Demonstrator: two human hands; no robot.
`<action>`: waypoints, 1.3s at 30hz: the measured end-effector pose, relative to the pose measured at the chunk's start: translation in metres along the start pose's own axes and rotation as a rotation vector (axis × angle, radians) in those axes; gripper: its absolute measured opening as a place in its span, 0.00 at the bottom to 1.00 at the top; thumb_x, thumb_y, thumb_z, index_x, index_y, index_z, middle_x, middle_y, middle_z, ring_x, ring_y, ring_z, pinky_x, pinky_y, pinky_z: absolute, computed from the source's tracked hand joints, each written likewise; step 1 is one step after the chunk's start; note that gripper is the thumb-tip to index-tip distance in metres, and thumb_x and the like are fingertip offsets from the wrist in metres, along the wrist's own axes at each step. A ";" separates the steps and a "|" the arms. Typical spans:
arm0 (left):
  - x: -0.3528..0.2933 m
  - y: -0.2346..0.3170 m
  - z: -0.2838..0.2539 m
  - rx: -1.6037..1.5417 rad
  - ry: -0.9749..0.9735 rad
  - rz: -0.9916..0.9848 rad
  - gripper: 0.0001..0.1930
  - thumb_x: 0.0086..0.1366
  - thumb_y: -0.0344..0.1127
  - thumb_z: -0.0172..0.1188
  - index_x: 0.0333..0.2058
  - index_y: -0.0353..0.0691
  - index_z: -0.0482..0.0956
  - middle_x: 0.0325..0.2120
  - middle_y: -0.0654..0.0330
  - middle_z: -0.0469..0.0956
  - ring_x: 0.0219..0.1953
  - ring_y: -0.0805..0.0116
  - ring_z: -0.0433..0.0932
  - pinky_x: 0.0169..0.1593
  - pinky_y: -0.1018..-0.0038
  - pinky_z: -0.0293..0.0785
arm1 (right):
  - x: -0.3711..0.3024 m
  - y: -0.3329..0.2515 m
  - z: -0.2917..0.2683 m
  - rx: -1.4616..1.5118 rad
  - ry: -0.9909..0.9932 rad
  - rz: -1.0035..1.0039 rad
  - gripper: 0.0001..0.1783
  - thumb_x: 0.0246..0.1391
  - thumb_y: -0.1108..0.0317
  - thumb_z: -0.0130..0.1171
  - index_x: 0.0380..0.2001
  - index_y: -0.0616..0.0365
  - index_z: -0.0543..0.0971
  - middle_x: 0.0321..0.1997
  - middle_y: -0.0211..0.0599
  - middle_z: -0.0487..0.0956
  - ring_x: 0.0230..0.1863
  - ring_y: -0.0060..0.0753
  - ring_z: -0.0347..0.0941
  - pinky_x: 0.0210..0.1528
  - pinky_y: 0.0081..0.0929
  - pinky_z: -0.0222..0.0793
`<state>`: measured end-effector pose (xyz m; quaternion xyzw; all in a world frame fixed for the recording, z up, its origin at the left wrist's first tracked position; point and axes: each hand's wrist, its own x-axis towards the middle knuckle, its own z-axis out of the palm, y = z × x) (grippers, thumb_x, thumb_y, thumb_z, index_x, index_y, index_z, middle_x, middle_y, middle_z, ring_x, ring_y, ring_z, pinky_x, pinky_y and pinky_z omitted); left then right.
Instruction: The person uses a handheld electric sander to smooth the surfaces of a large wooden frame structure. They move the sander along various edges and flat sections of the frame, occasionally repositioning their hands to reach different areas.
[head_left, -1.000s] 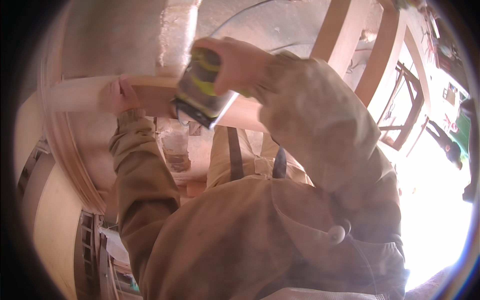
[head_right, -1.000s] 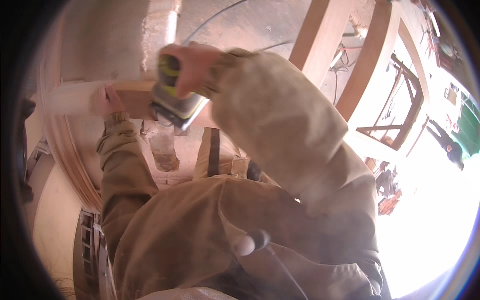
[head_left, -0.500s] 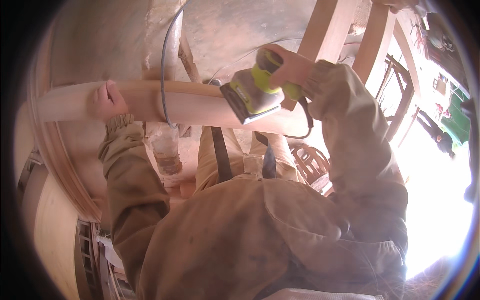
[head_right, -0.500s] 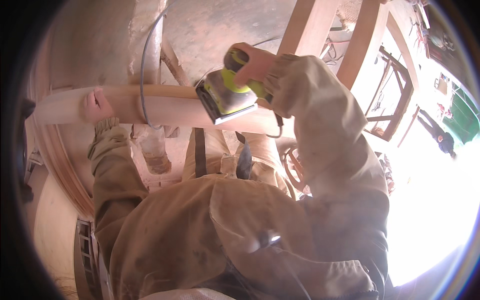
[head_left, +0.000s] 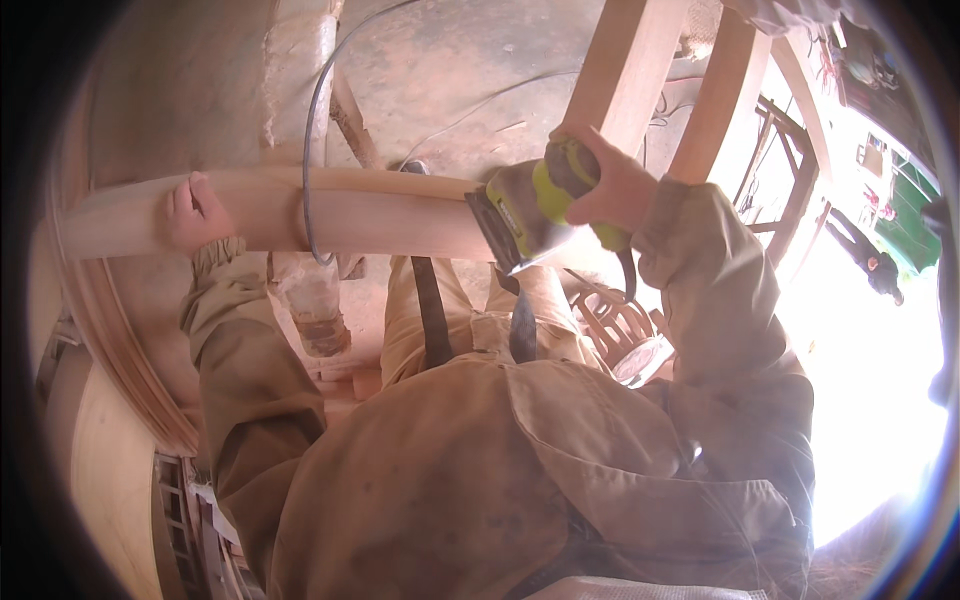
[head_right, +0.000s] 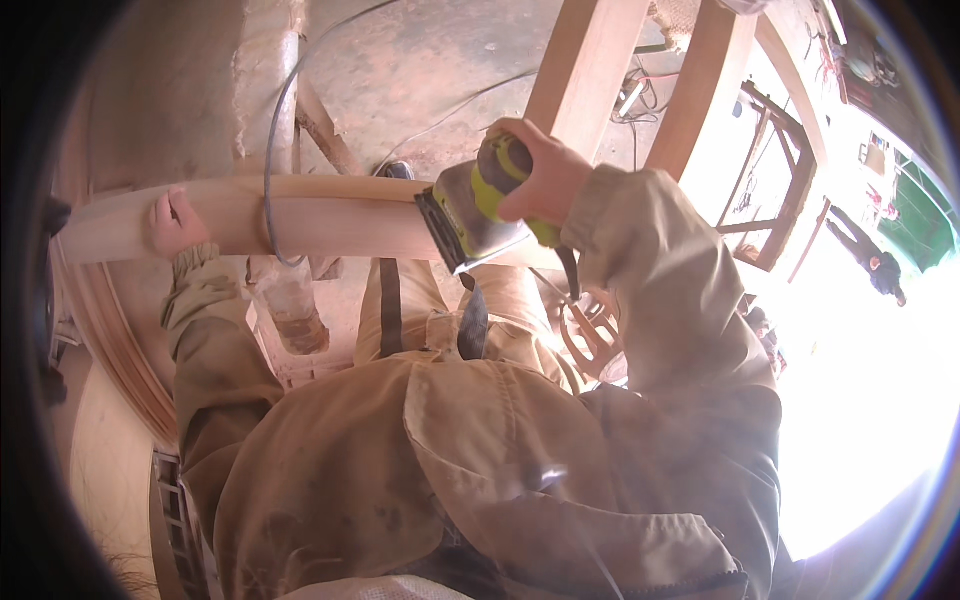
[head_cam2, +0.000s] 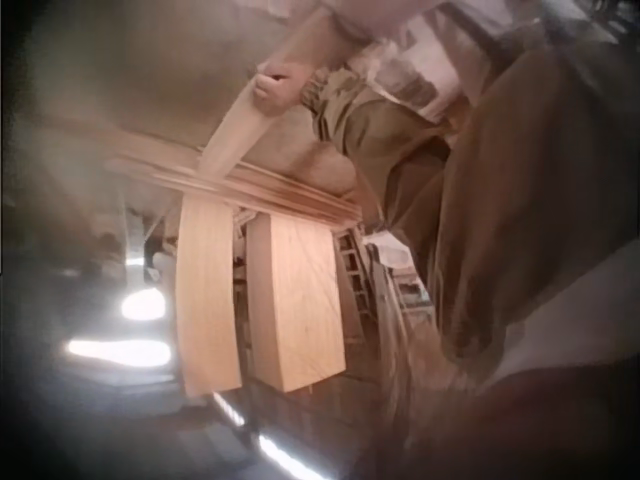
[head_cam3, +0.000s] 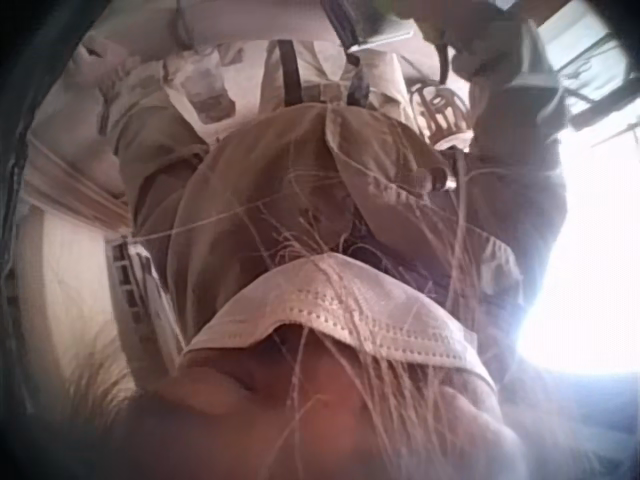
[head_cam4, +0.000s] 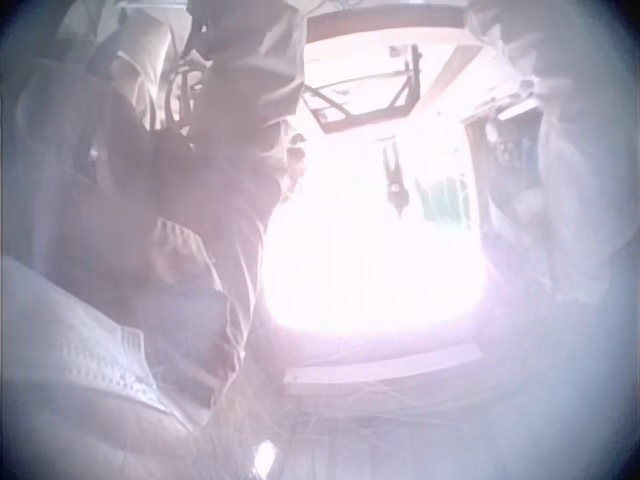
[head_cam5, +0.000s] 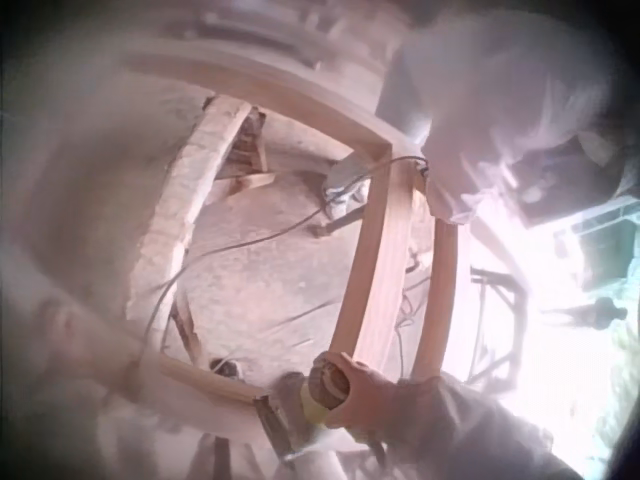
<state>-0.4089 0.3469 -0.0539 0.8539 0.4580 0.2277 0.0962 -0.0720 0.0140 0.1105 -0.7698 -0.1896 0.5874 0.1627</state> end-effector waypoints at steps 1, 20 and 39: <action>0.000 -0.002 -0.016 0.041 -0.005 -0.013 0.11 0.62 0.40 0.54 0.30 0.41 0.81 0.26 0.58 0.77 0.29 0.59 0.75 0.31 0.67 0.71 | -0.009 0.000 0.005 -0.041 0.031 0.007 0.47 0.25 0.67 0.69 0.56 0.41 0.63 0.49 0.46 0.71 0.50 0.49 0.70 0.50 0.38 0.68; -0.001 0.002 0.002 0.018 0.087 0.029 0.10 0.61 0.41 0.56 0.30 0.42 0.80 0.27 0.55 0.77 0.29 0.55 0.75 0.32 0.63 0.72 | -0.070 -0.008 0.045 -0.323 0.268 -0.220 0.39 0.23 0.75 0.65 0.48 0.38 0.72 0.42 0.38 0.68 0.40 0.46 0.73 0.38 0.36 0.73; -0.001 -0.003 -0.001 -0.165 0.488 -1.105 0.23 0.66 0.44 0.39 0.49 0.29 0.67 0.46 0.40 0.71 0.47 0.42 0.71 0.50 0.57 0.67 | 0.003 -0.054 0.033 -0.283 -0.028 -0.213 0.45 0.21 0.76 0.63 0.53 0.46 0.67 0.45 0.41 0.67 0.50 0.42 0.68 0.50 0.31 0.67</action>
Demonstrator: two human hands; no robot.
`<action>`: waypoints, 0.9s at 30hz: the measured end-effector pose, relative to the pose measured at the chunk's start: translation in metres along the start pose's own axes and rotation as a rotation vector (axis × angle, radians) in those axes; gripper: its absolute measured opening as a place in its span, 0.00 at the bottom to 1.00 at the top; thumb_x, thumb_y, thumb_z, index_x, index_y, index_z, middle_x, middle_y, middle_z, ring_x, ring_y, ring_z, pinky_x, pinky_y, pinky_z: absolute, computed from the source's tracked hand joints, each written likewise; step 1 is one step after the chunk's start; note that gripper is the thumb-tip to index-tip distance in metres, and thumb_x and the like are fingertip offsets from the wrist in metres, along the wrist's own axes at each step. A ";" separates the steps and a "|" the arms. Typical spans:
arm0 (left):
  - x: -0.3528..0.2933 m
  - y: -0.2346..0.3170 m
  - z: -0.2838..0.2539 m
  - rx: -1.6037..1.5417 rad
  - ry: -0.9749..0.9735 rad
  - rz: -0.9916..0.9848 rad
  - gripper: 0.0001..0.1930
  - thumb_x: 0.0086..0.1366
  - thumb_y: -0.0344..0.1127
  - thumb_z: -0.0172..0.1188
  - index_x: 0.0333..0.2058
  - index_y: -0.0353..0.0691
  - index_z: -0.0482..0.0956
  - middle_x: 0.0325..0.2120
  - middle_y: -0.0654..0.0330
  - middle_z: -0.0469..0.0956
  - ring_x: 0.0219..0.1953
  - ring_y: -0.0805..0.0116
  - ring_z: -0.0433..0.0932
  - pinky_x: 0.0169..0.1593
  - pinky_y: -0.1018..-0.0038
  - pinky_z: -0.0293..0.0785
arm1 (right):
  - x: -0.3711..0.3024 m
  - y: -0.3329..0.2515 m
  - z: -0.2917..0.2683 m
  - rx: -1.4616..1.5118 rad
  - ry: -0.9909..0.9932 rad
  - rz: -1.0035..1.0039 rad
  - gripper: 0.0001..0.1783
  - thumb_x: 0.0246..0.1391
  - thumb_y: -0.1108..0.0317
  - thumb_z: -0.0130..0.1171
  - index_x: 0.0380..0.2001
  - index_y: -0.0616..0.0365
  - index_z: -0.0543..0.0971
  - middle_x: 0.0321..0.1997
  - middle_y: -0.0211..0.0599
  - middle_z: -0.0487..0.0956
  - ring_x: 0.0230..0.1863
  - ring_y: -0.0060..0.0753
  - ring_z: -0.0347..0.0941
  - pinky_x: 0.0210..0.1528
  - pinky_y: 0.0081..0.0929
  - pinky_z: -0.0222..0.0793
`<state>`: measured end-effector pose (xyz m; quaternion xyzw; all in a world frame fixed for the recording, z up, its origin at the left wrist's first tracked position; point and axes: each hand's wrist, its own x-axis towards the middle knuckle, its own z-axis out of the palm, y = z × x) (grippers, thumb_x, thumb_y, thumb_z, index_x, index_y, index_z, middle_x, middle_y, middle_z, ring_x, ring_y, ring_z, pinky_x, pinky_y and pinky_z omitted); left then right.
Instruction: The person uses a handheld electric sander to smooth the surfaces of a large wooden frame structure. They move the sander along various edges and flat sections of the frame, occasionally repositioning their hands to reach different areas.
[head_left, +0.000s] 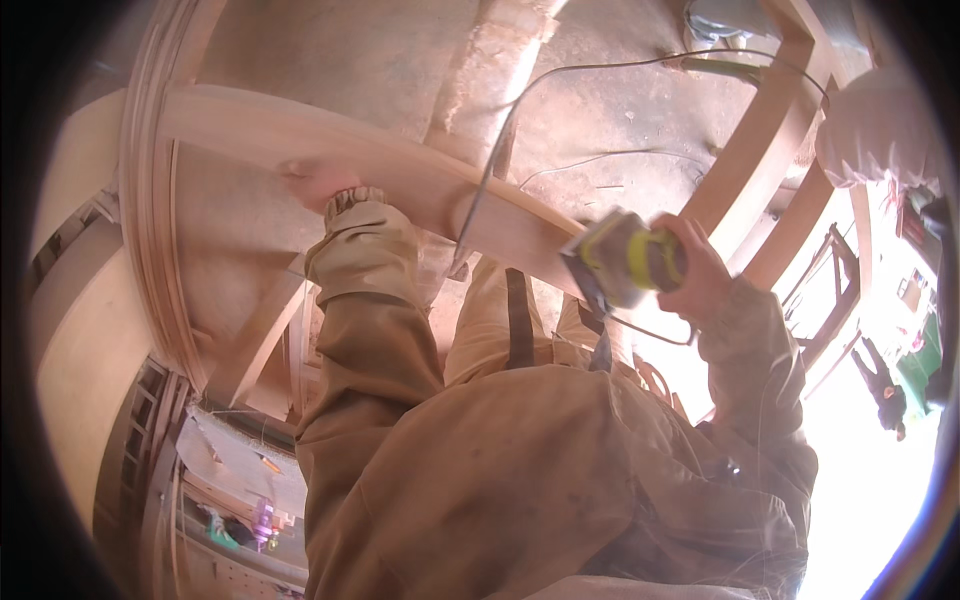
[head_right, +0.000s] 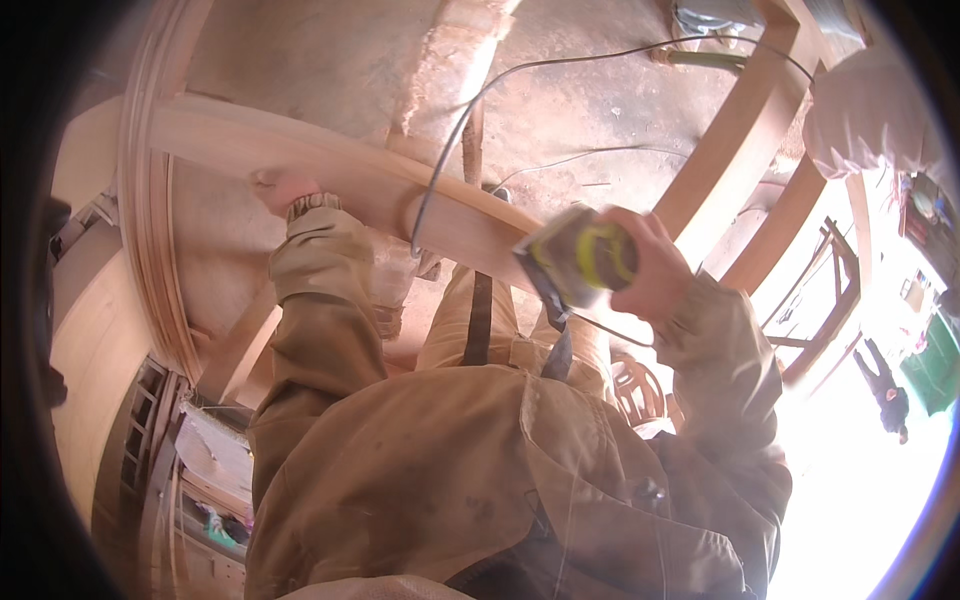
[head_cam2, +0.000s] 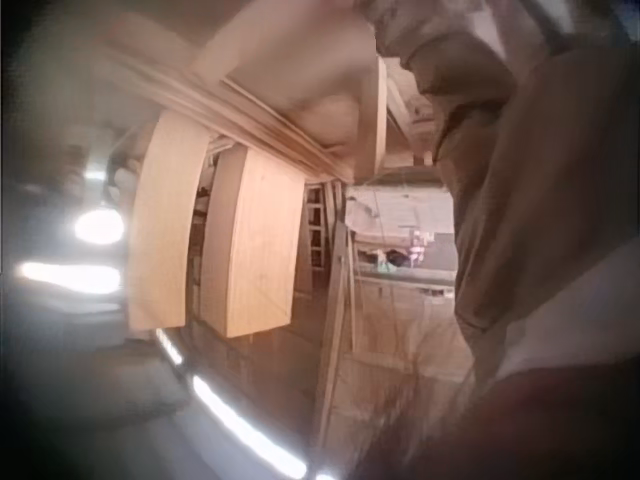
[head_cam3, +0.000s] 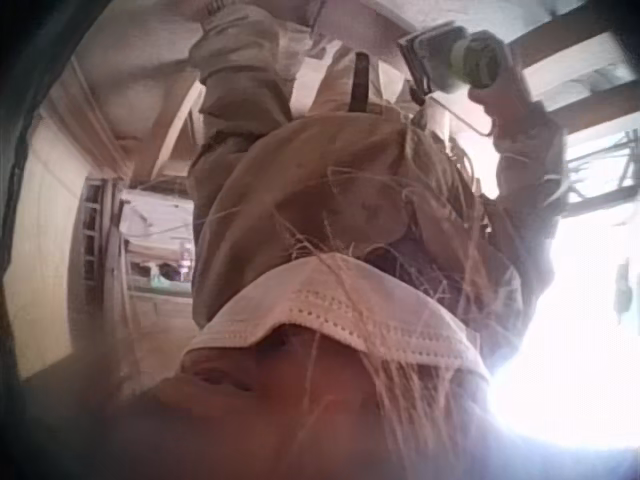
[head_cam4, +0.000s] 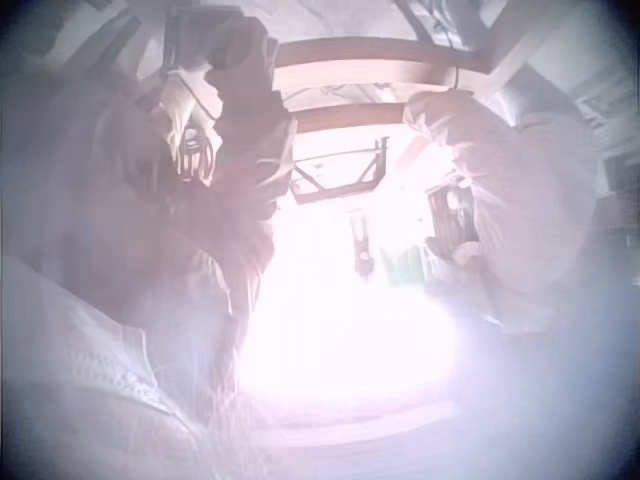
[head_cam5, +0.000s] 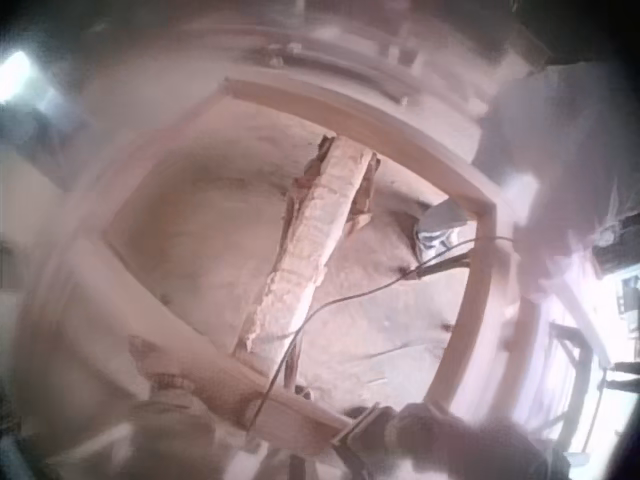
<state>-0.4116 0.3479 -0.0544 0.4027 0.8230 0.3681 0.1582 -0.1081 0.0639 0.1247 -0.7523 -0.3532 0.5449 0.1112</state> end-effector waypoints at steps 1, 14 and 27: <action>-0.013 0.032 -0.012 0.021 -0.136 -0.144 0.26 0.68 0.46 0.34 0.52 0.28 0.63 0.50 0.37 0.68 0.51 0.40 0.69 0.53 0.58 0.67 | -0.009 0.014 0.000 0.051 0.058 0.016 0.44 0.21 0.76 0.62 0.52 0.47 0.67 0.46 0.41 0.67 0.49 0.42 0.68 0.50 0.32 0.66; -0.015 0.043 -0.027 0.109 -0.193 -0.270 0.28 0.67 0.48 0.34 0.57 0.32 0.60 0.51 0.38 0.69 0.51 0.38 0.68 0.54 0.55 0.67 | 0.156 -0.162 -0.003 -0.088 0.287 -0.648 0.46 0.21 0.68 0.70 0.54 0.47 0.67 0.47 0.48 0.68 0.49 0.47 0.69 0.53 0.34 0.67; -0.016 0.040 -0.018 0.085 -0.130 -0.213 0.27 0.68 0.49 0.35 0.55 0.34 0.64 0.49 0.40 0.71 0.50 0.40 0.70 0.52 0.54 0.67 | 0.127 -0.064 -0.009 0.031 -0.266 -0.209 0.52 0.20 0.75 0.69 0.59 0.49 0.62 0.55 0.38 0.68 0.58 0.38 0.64 0.61 0.31 0.60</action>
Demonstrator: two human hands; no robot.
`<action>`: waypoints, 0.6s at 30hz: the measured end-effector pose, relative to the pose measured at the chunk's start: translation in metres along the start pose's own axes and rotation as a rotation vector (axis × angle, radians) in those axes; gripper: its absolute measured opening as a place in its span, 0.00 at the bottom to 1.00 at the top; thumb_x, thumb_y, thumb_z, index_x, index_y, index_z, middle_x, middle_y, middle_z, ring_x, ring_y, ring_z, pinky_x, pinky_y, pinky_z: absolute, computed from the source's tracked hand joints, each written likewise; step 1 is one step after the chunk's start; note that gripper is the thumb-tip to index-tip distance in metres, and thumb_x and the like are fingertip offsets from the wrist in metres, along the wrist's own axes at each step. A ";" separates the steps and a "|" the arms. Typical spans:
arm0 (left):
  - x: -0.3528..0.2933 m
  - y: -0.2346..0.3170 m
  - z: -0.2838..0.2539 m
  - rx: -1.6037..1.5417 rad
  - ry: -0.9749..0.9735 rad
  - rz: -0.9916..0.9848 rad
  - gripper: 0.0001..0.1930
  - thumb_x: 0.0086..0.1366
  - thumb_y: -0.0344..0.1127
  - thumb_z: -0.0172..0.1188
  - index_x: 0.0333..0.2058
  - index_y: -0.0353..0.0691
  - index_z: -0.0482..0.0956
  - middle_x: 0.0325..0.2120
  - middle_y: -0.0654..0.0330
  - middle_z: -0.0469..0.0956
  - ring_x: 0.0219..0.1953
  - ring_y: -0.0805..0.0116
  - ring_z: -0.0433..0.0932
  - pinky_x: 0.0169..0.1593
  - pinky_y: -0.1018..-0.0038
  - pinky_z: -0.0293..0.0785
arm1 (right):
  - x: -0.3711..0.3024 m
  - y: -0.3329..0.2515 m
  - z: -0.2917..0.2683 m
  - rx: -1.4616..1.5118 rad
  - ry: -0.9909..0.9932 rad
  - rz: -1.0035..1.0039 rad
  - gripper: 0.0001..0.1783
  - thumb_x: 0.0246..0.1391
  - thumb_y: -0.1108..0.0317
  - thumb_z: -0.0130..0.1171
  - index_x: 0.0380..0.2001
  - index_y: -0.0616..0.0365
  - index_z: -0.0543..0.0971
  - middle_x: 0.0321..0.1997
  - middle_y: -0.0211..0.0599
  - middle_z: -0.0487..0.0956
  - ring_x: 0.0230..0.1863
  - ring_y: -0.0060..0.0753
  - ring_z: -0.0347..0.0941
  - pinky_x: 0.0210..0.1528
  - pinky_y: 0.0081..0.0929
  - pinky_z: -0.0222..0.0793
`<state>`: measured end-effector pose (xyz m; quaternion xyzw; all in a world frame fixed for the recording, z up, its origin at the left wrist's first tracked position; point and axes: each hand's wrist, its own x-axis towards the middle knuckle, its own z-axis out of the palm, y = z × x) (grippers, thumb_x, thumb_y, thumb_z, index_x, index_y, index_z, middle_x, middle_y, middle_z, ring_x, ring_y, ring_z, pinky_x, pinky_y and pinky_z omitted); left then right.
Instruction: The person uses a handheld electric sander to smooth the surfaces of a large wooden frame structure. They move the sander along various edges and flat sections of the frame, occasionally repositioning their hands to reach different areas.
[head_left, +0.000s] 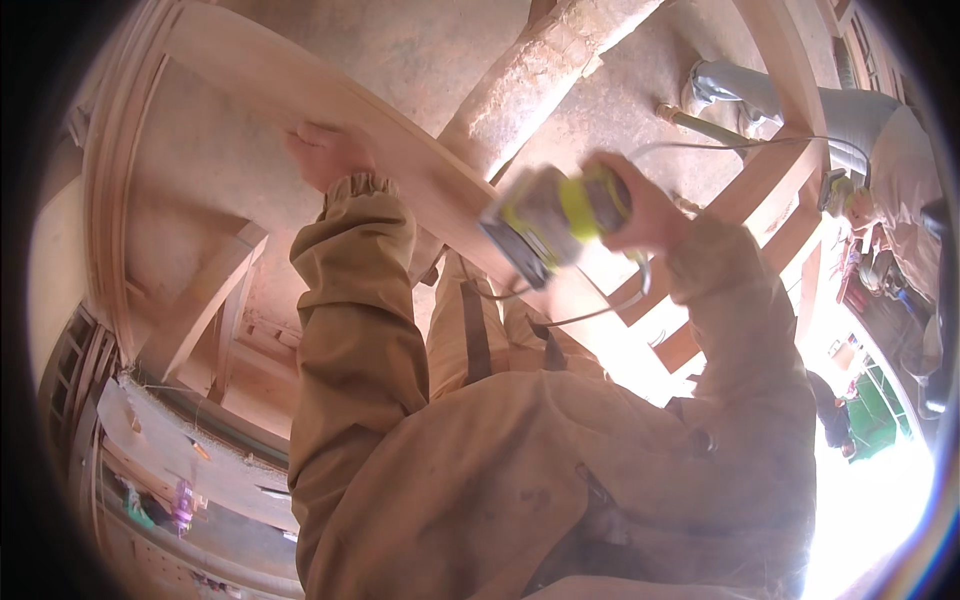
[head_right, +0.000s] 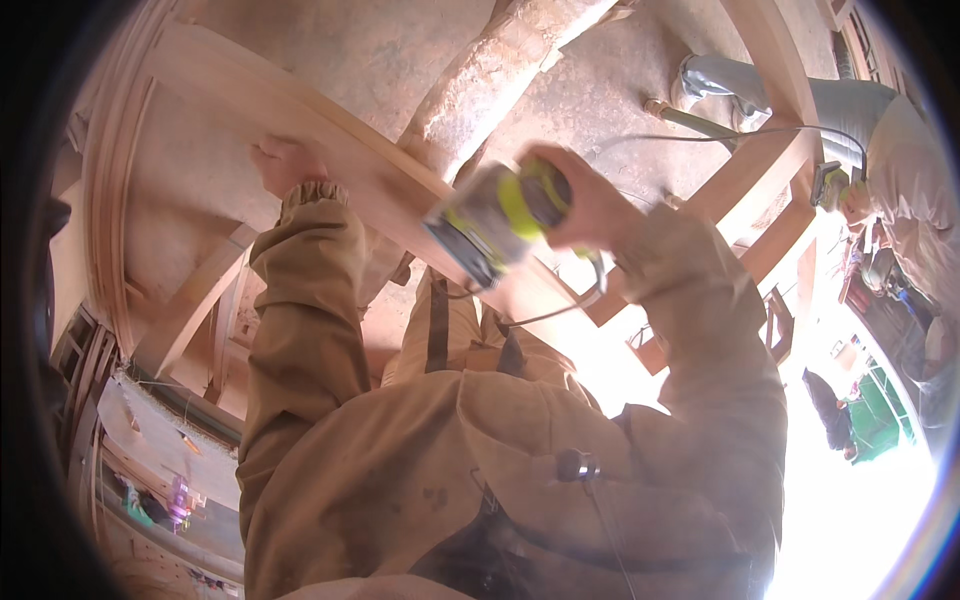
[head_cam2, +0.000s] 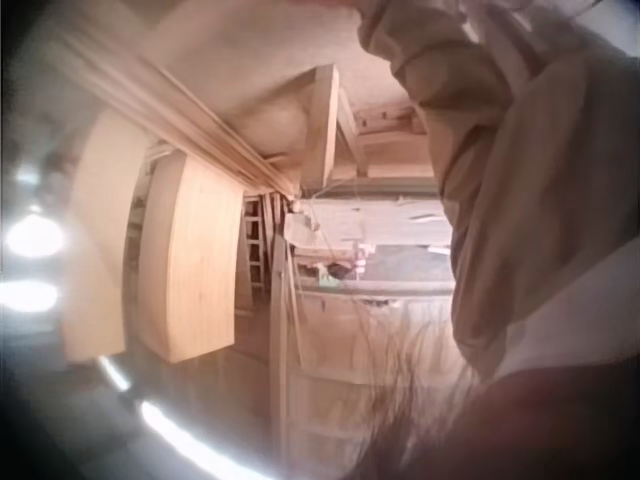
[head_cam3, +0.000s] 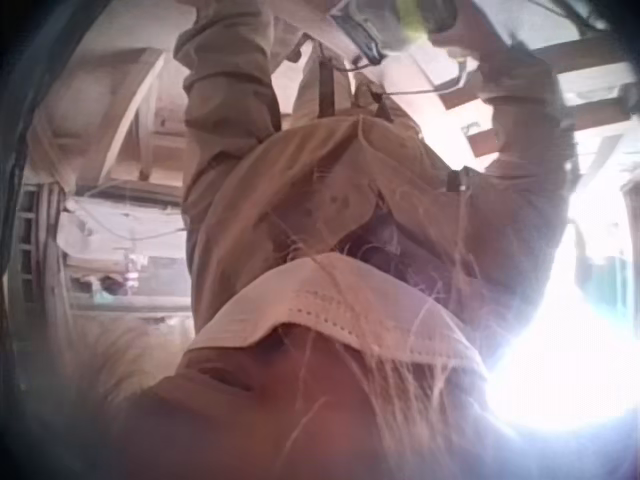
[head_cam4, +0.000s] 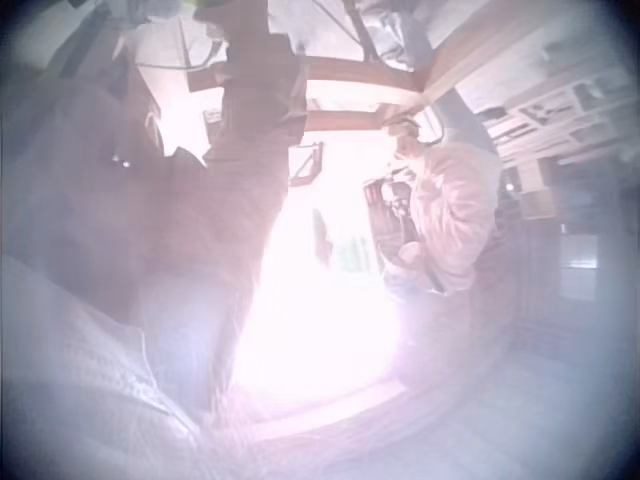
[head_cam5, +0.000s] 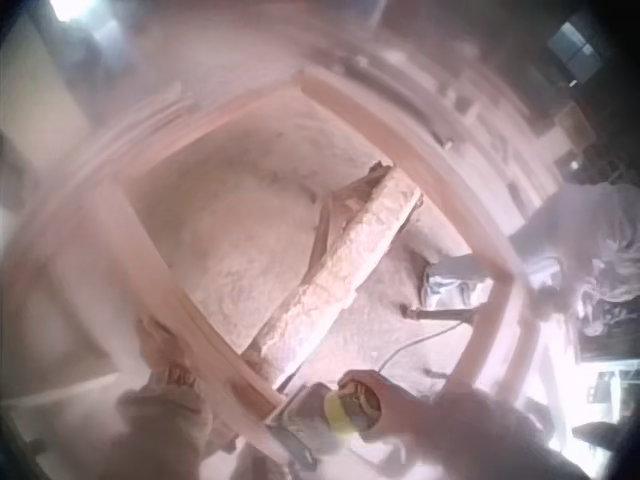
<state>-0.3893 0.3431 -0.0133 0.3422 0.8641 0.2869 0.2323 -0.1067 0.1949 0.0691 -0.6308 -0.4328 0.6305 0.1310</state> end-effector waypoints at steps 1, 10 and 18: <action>-0.001 -0.001 0.002 0.009 0.001 0.006 0.27 0.68 0.49 0.35 0.55 0.34 0.64 0.49 0.40 0.71 0.50 0.40 0.70 0.52 0.54 0.67 | -0.025 0.027 -0.003 -0.003 -0.001 -0.017 0.52 0.20 0.76 0.68 0.58 0.48 0.63 0.55 0.37 0.67 0.58 0.37 0.63 0.61 0.30 0.59; 0.002 0.002 -0.003 -0.008 0.008 -0.026 0.27 0.68 0.47 0.35 0.57 0.34 0.63 0.50 0.40 0.71 0.50 0.40 0.70 0.52 0.56 0.68 | -0.021 -0.008 0.025 -0.160 0.223 -0.203 0.39 0.30 0.68 0.70 0.52 0.48 0.68 0.43 0.38 0.66 0.46 0.36 0.69 0.50 0.29 0.66; 0.006 -0.006 0.000 -0.113 0.063 -0.020 0.27 0.68 0.50 0.36 0.56 0.36 0.67 0.48 0.40 0.73 0.49 0.41 0.72 0.51 0.56 0.69 | 0.195 -0.135 0.021 -0.079 0.208 -0.396 0.39 0.29 0.61 0.68 0.51 0.50 0.70 0.44 0.51 0.72 0.44 0.46 0.71 0.48 0.31 0.68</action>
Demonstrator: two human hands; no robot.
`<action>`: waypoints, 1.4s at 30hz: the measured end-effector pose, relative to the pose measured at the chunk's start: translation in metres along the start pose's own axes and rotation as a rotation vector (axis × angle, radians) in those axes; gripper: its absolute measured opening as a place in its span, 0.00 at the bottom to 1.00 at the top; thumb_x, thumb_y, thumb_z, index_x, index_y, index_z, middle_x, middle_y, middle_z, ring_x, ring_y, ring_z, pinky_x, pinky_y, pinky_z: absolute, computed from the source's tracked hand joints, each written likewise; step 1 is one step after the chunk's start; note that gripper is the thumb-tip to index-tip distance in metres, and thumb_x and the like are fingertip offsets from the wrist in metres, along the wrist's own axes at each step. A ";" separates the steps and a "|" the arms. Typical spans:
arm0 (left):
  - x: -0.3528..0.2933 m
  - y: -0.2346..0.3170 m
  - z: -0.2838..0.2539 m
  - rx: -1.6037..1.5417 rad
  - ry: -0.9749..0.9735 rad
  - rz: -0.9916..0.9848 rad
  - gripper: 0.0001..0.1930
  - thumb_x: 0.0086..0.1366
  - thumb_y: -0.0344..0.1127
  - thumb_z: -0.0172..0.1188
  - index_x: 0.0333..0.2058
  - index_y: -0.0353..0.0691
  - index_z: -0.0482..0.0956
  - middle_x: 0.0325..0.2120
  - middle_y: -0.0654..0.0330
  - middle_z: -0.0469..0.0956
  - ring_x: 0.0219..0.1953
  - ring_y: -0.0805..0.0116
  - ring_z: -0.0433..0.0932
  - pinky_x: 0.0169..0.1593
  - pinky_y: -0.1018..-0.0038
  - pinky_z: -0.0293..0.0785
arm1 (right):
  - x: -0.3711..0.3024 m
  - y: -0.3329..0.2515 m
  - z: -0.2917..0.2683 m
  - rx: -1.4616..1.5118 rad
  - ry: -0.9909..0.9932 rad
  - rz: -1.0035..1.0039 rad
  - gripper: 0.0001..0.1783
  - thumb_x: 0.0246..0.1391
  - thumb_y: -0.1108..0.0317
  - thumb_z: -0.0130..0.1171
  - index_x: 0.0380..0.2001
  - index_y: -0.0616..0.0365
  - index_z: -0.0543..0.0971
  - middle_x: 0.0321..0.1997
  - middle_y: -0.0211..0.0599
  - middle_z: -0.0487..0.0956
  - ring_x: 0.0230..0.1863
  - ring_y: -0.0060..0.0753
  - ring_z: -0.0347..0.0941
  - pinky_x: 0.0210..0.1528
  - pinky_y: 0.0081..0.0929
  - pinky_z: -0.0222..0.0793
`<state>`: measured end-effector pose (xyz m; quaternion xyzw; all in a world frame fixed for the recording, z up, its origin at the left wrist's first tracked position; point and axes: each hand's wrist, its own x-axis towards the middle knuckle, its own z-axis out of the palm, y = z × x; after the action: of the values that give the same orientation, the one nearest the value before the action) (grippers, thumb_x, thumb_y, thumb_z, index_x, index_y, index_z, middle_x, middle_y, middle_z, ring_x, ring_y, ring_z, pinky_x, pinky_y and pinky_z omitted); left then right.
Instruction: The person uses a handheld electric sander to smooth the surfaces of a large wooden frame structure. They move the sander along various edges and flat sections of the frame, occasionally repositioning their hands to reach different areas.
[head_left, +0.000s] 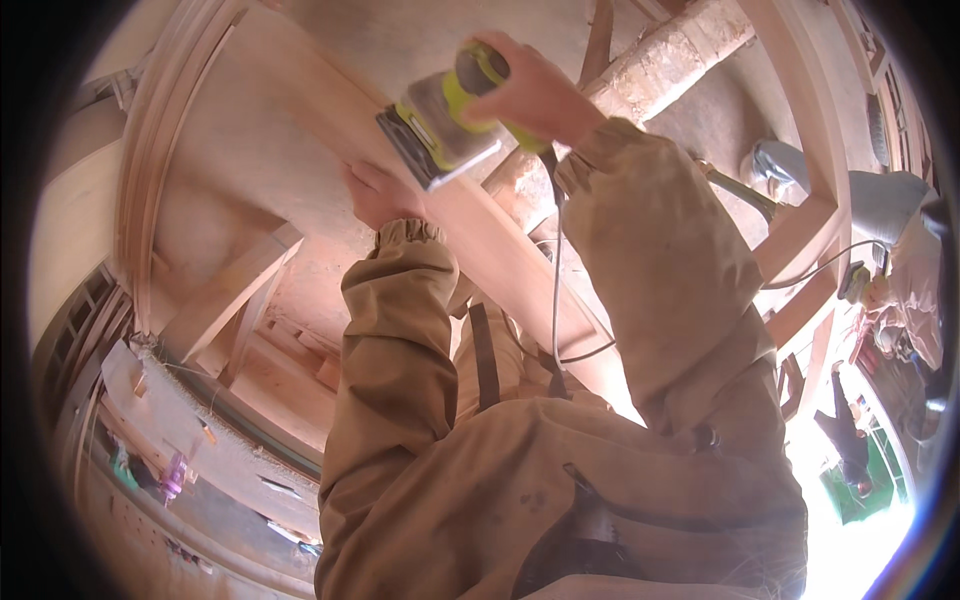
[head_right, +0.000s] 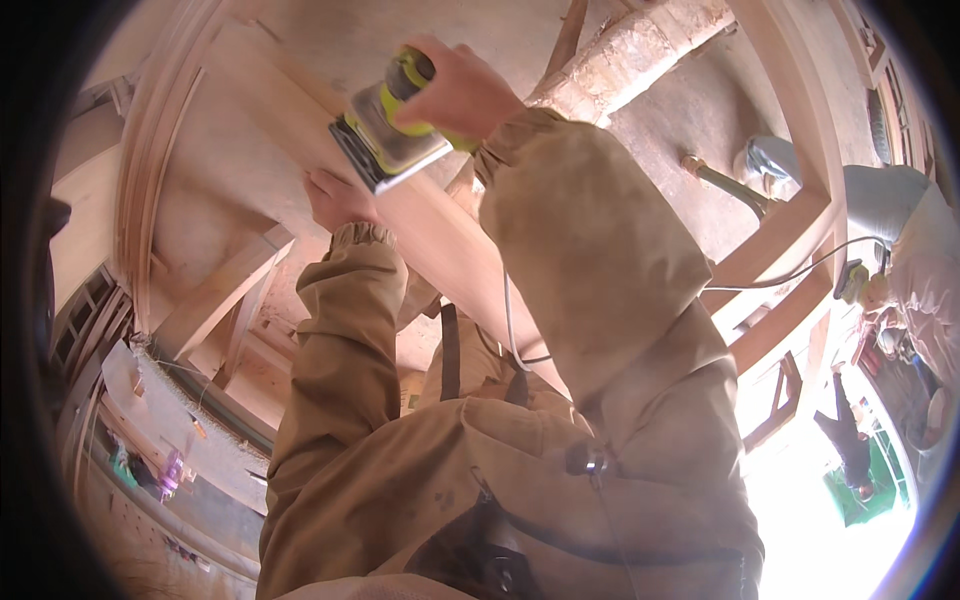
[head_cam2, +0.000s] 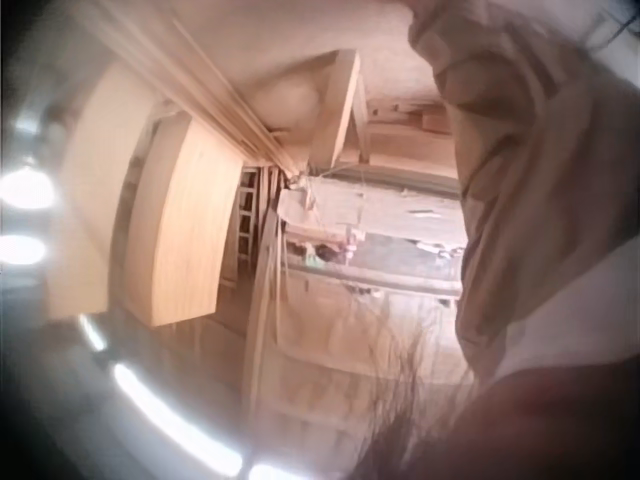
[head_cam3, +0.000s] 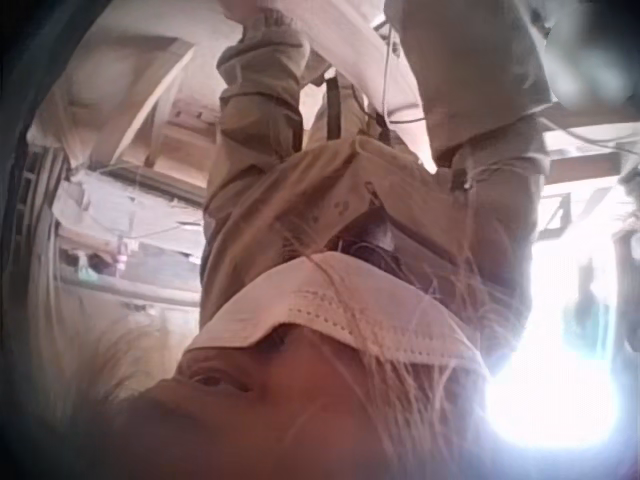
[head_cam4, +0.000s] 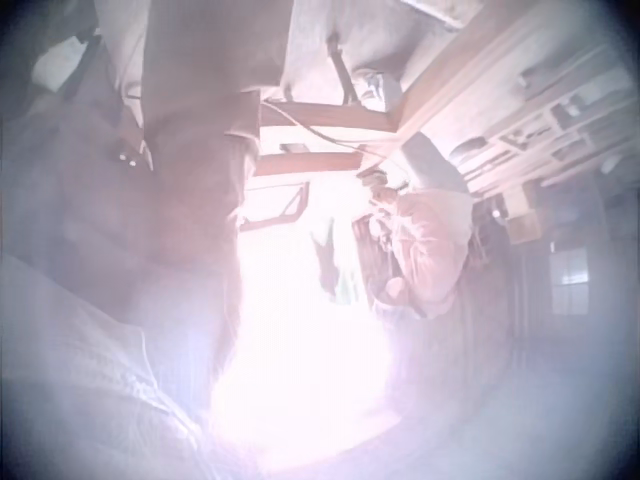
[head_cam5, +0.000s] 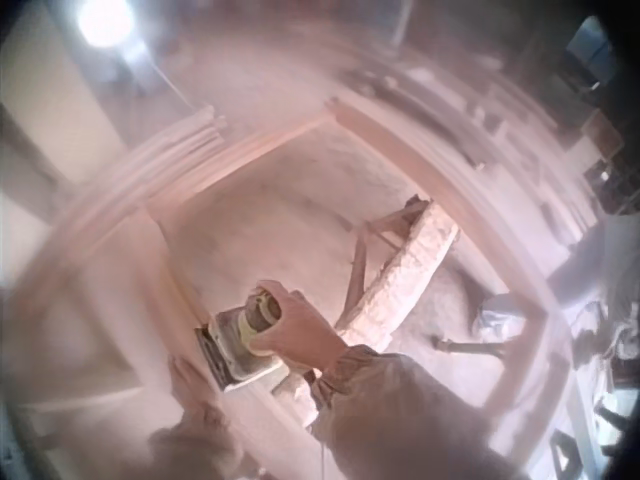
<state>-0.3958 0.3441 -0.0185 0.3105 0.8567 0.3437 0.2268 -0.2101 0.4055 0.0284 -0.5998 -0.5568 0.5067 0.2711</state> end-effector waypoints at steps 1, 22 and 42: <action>0.001 0.000 0.000 -0.006 0.003 -0.010 0.27 0.68 0.50 0.36 0.56 0.36 0.67 0.48 0.40 0.73 0.48 0.41 0.72 0.51 0.57 0.70 | 0.004 -0.002 0.000 0.035 -0.034 -0.008 0.37 0.30 0.63 0.68 0.51 0.53 0.69 0.44 0.47 0.74 0.44 0.40 0.71 0.49 0.29 0.67; 0.002 -0.020 -0.003 -0.172 -0.106 -0.022 0.27 0.70 0.47 0.35 0.60 0.34 0.58 0.54 0.37 0.66 0.54 0.42 0.68 0.55 0.61 0.66 | 0.058 -0.040 0.018 -0.151 -0.041 -0.187 0.37 0.33 0.59 0.67 0.53 0.44 0.68 0.42 0.49 0.71 0.45 0.47 0.69 0.49 0.33 0.67; -0.001 -0.016 -0.011 -0.132 -0.205 0.001 0.28 0.70 0.44 0.33 0.61 0.28 0.53 0.53 0.39 0.66 0.55 0.50 0.68 0.57 0.65 0.62 | 0.156 -0.080 0.031 0.274 -0.259 -0.110 0.41 0.32 0.76 0.70 0.56 0.55 0.66 0.46 0.34 0.73 0.42 0.26 0.72 0.46 0.28 0.71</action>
<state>-0.4076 0.3288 -0.0228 0.3288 0.8045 0.3656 0.3332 -0.2903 0.5643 0.0416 -0.4561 -0.5448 0.6349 0.3035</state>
